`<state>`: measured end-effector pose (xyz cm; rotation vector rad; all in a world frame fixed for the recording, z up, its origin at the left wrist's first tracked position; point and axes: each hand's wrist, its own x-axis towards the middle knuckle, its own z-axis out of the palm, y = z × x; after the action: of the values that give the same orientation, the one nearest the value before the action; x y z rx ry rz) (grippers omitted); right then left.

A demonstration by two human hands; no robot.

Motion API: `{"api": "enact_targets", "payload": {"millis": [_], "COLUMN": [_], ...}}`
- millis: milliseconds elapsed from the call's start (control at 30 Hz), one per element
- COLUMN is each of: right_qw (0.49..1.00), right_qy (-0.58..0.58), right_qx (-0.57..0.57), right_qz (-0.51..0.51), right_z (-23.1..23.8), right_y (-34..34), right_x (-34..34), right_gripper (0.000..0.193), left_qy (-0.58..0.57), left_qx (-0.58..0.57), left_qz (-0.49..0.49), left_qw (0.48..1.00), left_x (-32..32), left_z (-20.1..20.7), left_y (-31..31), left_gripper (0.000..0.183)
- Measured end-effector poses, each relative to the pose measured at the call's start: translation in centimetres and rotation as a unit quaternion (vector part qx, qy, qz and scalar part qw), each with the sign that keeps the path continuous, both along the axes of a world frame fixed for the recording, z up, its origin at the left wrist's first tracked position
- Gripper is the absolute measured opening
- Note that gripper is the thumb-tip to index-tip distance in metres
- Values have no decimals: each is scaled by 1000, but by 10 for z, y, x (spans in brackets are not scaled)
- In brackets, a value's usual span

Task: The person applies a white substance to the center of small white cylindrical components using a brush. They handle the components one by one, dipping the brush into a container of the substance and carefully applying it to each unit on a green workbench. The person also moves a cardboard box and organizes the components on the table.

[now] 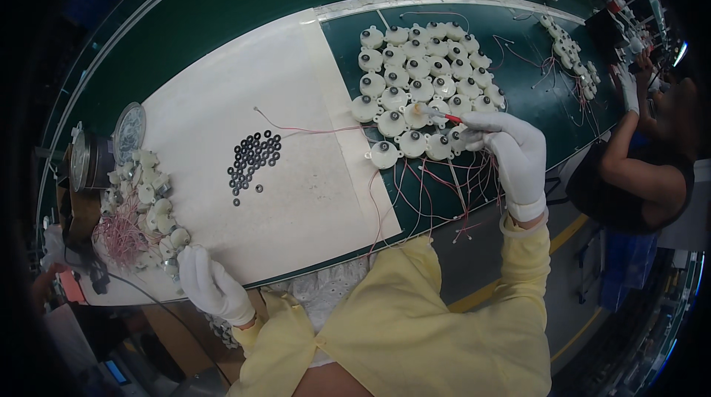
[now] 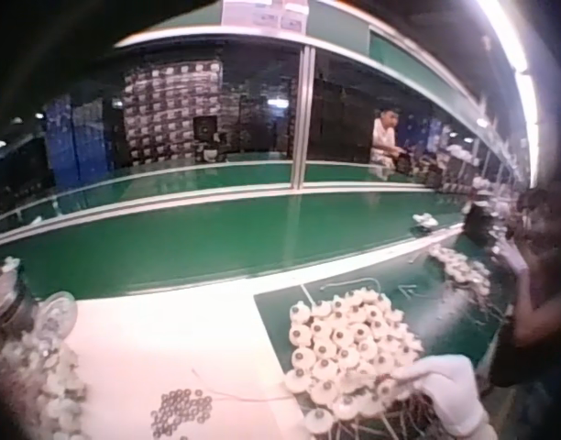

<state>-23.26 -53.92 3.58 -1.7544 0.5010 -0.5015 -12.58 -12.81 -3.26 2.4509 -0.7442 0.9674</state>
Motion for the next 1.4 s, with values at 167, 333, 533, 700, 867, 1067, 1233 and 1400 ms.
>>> {"api": "enact_targets", "payload": {"millis": [167, 333, 533, 700, 867, 1067, 1233, 1400], "right_qw": [1000, 999, 998, 999, 999, 1000, 995, 985], "right_qy": [10, 25, 34, 21, 28, 0, -48, -37], "right_qx": [7, 11, 16, 14, -5, -27, -84, -161], "right_qz": [-16, -28, -51, -38, -22, 15, 10, 44], "right_z": [-4, -6, -1, 2, -1, 0, 4, 7], "right_y": [-3, -6, -3, -2, -1, -10, -6, -15], "right_x": [0, -4, -8, -5, -1, -16, -10, 10], "right_gripper": [37, 38, 38, 38, 38, 41, 42, 40], "left_qy": [-4, 14, 22, 20, 11, 20, 20, 18], "left_qx": [1, -11, -1, -2, -2, -2, -2, -7], "left_qz": [-6, -6, 2, -4, -2, -4, -10, -8], "left_qw": [1000, 1000, 1000, 1000, 1000, 1000, 1000, 1000], "left_x": [2, -1, -2, -1, -1, -2, 0, -2], "left_z": [2, 0, -1, 0, 1, -1, -1, -2], "left_y": [-1, 1, 2, 2, 0, 3, 2, 5], "left_gripper": [26, 29, 27, 27, 27, 28, 27, 26]}}
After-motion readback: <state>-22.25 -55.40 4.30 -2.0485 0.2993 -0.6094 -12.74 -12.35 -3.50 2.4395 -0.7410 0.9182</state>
